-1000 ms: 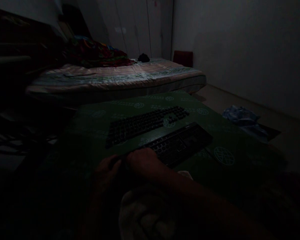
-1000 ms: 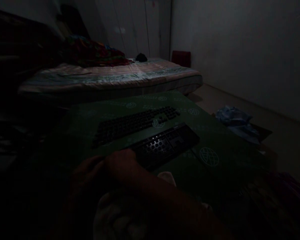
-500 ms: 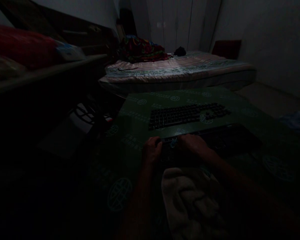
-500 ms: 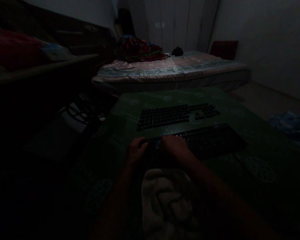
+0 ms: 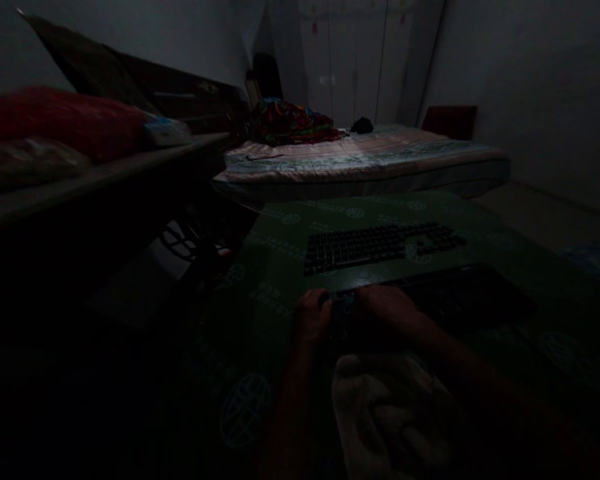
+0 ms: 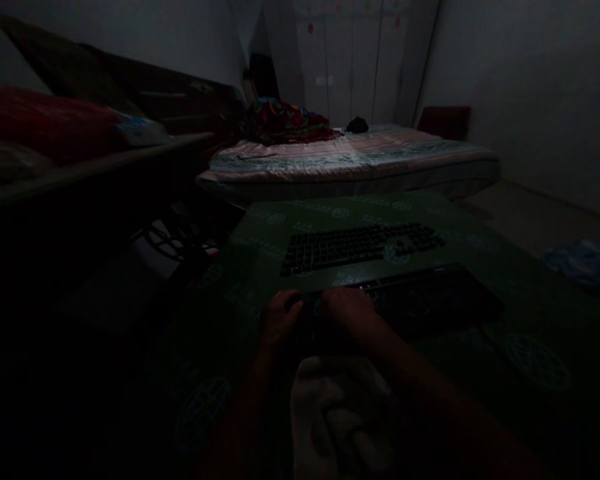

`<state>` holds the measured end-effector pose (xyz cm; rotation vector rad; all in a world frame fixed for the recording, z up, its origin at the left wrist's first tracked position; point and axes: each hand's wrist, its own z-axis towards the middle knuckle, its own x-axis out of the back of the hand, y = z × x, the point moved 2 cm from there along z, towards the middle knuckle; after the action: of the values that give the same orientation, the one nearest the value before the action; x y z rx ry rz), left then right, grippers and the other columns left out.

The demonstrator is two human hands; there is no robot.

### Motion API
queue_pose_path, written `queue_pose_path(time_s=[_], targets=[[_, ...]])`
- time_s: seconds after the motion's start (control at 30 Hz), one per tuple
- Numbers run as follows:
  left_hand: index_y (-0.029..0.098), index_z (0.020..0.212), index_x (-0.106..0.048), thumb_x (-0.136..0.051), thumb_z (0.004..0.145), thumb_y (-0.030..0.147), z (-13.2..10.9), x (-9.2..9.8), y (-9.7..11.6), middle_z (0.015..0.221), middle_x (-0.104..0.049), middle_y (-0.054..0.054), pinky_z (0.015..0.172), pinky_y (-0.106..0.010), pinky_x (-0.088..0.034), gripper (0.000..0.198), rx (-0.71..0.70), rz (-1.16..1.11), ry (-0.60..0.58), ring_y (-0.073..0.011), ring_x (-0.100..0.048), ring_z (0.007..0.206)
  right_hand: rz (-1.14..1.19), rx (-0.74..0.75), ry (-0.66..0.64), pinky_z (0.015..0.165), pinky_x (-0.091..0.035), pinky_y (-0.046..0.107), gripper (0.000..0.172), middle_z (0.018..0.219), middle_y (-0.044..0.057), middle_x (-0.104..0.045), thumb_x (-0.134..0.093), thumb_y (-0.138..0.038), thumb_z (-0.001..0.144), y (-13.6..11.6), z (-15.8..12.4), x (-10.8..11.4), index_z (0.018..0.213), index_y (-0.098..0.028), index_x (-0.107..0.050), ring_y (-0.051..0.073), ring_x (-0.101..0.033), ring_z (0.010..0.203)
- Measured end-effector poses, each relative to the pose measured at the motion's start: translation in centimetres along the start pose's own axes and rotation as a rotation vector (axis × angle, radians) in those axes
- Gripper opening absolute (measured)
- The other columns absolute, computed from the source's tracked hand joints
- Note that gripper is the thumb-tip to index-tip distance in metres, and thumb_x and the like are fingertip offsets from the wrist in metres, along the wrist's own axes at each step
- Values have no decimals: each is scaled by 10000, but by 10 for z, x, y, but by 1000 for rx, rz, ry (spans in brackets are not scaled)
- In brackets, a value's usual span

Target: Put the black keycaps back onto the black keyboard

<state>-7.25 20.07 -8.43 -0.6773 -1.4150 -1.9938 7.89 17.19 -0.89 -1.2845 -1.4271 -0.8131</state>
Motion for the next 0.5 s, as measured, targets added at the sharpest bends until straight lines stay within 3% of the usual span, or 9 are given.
queue_pose_path(time_s=[0.5], targets=[[183,875,-626,-511,726,192,1,1,8,908,-627,-46,804,-301,-459,189,37,5,-23,-173,-579,878,17,-39,44,676,-453,349,367,973,145,-654,-342,-338,845,8,0,-9,1040,-169,-604,269,-628,857]])
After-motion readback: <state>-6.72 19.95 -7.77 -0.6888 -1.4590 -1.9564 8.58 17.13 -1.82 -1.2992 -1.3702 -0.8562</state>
